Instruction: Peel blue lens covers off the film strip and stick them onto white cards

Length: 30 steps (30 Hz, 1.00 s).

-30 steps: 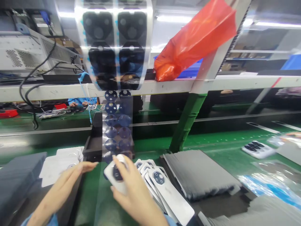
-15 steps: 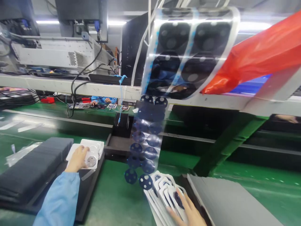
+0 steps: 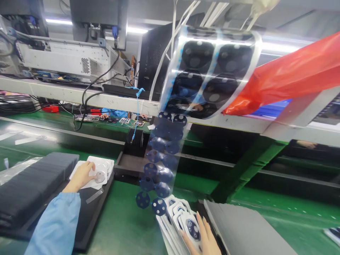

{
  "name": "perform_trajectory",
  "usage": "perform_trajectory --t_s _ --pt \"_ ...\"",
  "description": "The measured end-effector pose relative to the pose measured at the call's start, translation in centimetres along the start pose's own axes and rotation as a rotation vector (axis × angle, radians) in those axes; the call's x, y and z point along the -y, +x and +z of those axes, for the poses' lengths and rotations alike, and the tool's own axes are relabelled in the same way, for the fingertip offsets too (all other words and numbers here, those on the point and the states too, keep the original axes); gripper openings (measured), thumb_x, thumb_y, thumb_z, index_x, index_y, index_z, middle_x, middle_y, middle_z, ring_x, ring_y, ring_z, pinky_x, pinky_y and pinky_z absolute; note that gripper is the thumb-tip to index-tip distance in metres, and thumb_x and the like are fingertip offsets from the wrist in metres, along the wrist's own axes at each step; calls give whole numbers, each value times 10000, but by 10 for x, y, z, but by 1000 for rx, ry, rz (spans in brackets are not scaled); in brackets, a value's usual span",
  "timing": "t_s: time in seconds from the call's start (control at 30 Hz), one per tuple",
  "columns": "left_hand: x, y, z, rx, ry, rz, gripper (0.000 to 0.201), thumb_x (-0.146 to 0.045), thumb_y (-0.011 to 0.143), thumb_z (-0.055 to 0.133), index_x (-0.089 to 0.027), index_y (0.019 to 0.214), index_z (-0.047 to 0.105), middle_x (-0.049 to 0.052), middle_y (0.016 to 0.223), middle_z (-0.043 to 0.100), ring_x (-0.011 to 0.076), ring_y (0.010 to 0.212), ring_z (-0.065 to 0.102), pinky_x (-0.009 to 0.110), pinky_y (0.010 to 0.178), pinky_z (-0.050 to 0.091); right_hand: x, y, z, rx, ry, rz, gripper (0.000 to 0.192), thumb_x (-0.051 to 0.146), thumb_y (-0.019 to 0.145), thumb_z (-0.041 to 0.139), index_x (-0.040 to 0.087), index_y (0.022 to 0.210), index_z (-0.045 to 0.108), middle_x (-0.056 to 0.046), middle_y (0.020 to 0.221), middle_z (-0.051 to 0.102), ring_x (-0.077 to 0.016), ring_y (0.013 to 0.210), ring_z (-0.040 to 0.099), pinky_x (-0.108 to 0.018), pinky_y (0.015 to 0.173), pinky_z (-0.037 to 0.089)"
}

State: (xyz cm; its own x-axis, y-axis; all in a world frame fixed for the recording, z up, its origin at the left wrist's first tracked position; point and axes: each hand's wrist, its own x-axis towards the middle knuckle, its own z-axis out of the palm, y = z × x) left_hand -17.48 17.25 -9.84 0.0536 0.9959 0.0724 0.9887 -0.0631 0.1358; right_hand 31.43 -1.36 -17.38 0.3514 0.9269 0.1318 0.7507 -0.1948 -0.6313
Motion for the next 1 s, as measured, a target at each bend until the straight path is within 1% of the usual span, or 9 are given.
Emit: perform_trajectory --t_s 0.27,0.37,0.47,0.57,0.7,0.8,0.87,0.93,1.0 --pt "-5 -4 16 19 -43 -50 361 -362 952 667 -183 1261 614 101 1332 615 289 1152 621 514 970 518 56 -9 -8 -85 181 -6 767 706 889 451 184 1449 507 -142 1537 519 -378 1429 463 -502 1188 382" --pt "-4 -3 15 25 -79 -26 358 -354 956 666 -183 1266 613 99 1317 628 280 1128 638 506 958 532 63 -11 -12 -69 222 -26 739 689 888 479 204 1443 518 -127 1523 540 -382 1420 475 -494 1193 380" --pt "-2 -1 11 23 -131 -5 333 -338 953 675 -177 1241 631 97 1307 640 280 1132 644 509 961 537 59 -7 -21 23 219 -6 766 673 865 539 190 1458 503 -138 1541 520 -402 1429 458 -518 1176 404" --pt "-3 1 3 13 -216 17 281 -322 951 683 -170 1185 661 93 1288 659 277 1140 647 514 975 534 61 -2 -29 36 210 19 815 679 855 547 177 1491 459 -147 1580 468 -414 1452 418 -540 1171 404" --pt "-15 -5 -17 -29 -424 52 205 -324 981 624 -159 1084 688 72 1114 730 259 1055 688 480 956 532 89 -4 -37 -5 239 30 837 688 874 522 200 1538 378 -152 1576 467 -412 1455 415 -564 1154 416" --pt "-36 -19 -37 -84 -632 68 351 -329 1022 461 -169 1309 586 75 1015 764 293 1034 709 451 935 520 120 -8 -37 -124 221 -125 717 620 939 492 262 1545 349 -110 1597 437 -377 1467 402 -561 1180 379" --pt "-57 -30 -47 -98 -782 108 490 -353 1007 431 -208 1476 437 83 1149 758 295 1121 689 436 988 490 138 -8 -33 -165 135 -327 643 547 968 514 321 1544 341 -70 1643 364 -366 1495 351 -580 1197 333" --pt "-81 -39 -50 -62 -925 169 490 -368 965 482 -229 1434 516 81 1317 708 284 1222 644 409 1071 438 151 -3 -25 -149 9 -555 656 469 964 578 365 1556 317 -43 1687 275 -371 1525 287 -613 1211 277" --pt "-107 -46 -45 23 -1055 217 372 -353 899 537 -183 1175 720 102 1281 739 294 1228 644 380 1086 433 160 5 -16 -113 -108 -728 772 381 918 675 373 1580 278 -43 1706 221 -381 1543 234 -632 1220 235"
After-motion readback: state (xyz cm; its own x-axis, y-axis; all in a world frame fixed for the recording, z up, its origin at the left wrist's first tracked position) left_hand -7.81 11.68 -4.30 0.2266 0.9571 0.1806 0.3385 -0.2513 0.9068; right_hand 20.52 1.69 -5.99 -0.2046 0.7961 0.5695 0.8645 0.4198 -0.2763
